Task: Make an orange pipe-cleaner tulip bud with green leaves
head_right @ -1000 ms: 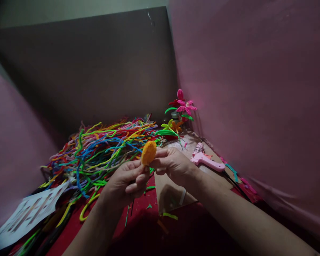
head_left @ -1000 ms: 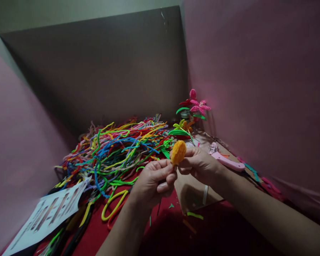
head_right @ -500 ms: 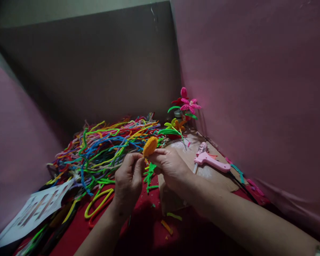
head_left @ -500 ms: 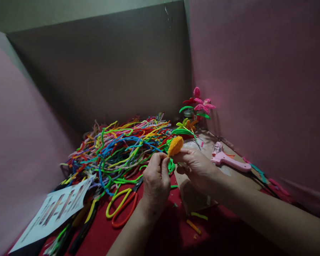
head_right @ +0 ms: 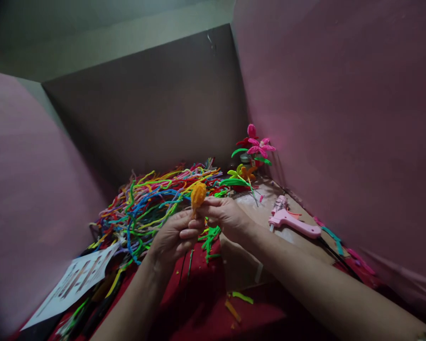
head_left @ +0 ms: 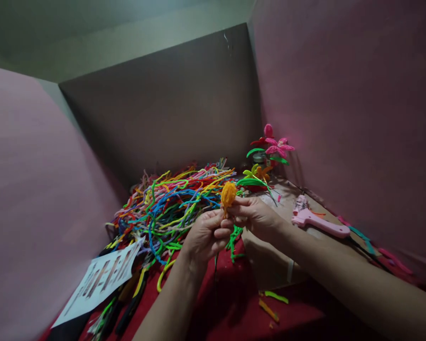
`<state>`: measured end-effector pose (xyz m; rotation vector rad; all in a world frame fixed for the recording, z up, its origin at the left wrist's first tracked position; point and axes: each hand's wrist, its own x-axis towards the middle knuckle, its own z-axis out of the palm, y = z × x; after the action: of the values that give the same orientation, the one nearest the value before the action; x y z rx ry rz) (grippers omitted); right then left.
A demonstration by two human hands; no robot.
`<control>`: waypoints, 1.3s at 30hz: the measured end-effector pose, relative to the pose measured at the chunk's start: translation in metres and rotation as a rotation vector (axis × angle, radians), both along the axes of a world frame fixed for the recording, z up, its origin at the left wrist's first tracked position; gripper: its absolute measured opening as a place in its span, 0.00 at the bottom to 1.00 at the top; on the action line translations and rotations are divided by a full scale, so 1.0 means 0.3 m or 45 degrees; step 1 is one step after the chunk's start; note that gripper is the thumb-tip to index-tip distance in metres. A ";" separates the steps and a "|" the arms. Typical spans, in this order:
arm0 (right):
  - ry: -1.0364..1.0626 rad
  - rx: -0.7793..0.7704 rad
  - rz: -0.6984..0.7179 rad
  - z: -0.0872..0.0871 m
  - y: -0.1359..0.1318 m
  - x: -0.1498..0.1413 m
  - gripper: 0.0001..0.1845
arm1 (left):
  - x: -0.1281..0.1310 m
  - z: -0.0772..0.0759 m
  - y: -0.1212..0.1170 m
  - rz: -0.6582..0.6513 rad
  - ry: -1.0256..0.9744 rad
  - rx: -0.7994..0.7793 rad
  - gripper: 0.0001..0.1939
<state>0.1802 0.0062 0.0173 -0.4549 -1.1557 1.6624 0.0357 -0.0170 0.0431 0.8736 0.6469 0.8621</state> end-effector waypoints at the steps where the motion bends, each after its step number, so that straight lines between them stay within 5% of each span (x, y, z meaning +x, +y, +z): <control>1: 0.014 -0.053 -0.011 -0.011 -0.001 -0.002 0.12 | 0.007 -0.011 0.006 0.026 0.040 0.043 0.10; 11: 0.120 -0.153 -0.334 -0.029 -0.027 -0.035 0.14 | 0.078 -0.088 -0.033 0.802 0.892 0.940 0.10; 14: 0.087 -0.059 -0.361 -0.024 -0.036 -0.031 0.11 | 0.065 -0.076 -0.043 0.779 0.887 0.945 0.08; 18: 0.041 0.089 -0.333 -0.025 -0.035 -0.013 0.07 | 0.043 -0.051 -0.040 0.469 0.477 0.567 0.10; 24: 0.150 -0.089 0.043 -0.023 -0.041 -0.006 0.09 | 0.009 -0.048 -0.022 0.112 0.067 0.202 0.10; 28: 0.219 -0.191 0.074 -0.032 -0.042 -0.013 0.08 | 0.008 -0.055 -0.017 0.039 0.047 0.103 0.11; 31: 0.230 -0.211 -0.016 -0.036 -0.038 -0.017 0.07 | 0.030 -0.055 -0.024 0.162 0.268 0.274 0.13; 34: 0.238 -0.203 -0.156 -0.029 -0.039 -0.020 0.07 | 0.056 -0.062 -0.042 0.475 0.526 0.584 0.11; 39: 0.005 0.044 -0.381 -0.012 -0.046 -0.012 0.07 | 0.051 -0.092 -0.060 0.808 0.961 1.063 0.06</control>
<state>0.1766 -0.0077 0.0138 -0.5726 -1.0553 1.3822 0.0511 -0.0349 0.0157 1.8440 1.2974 1.4239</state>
